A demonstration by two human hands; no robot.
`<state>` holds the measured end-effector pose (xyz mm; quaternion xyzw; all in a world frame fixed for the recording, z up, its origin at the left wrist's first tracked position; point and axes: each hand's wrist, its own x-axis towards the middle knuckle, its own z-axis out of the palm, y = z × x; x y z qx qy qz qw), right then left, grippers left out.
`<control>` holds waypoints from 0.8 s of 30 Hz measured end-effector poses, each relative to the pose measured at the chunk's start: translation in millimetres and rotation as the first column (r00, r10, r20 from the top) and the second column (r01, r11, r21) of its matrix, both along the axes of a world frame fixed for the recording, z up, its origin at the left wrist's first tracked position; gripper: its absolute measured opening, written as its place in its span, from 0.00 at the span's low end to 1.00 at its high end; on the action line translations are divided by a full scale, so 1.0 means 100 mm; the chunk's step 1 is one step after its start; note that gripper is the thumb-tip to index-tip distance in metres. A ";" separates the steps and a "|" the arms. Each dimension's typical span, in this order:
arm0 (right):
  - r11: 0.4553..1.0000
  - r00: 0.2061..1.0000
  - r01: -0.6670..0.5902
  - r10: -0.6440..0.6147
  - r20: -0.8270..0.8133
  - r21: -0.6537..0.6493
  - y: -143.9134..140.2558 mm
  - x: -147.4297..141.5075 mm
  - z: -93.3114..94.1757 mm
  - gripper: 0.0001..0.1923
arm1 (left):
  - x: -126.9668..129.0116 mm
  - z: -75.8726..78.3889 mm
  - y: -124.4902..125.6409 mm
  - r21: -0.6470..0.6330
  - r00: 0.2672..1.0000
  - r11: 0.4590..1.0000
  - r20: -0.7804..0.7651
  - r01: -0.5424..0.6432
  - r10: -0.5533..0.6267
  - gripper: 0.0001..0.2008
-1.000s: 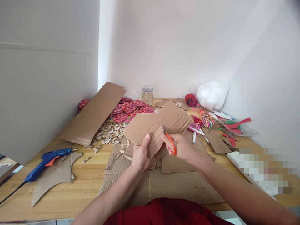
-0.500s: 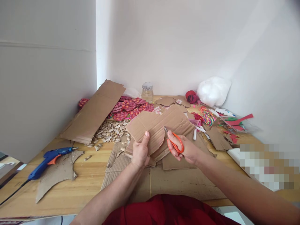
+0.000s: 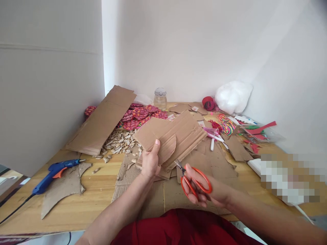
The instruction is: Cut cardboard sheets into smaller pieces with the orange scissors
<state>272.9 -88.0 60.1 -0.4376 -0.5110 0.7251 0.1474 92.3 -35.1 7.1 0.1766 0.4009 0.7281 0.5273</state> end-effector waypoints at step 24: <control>0.957 0.991 0.027 -0.064 0.119 0.289 0.57 0.06 0.19 0.37 | 0.00 0.06 -0.02 -0.037 0.995 0.994 0.007 0.101 -0.101 0.23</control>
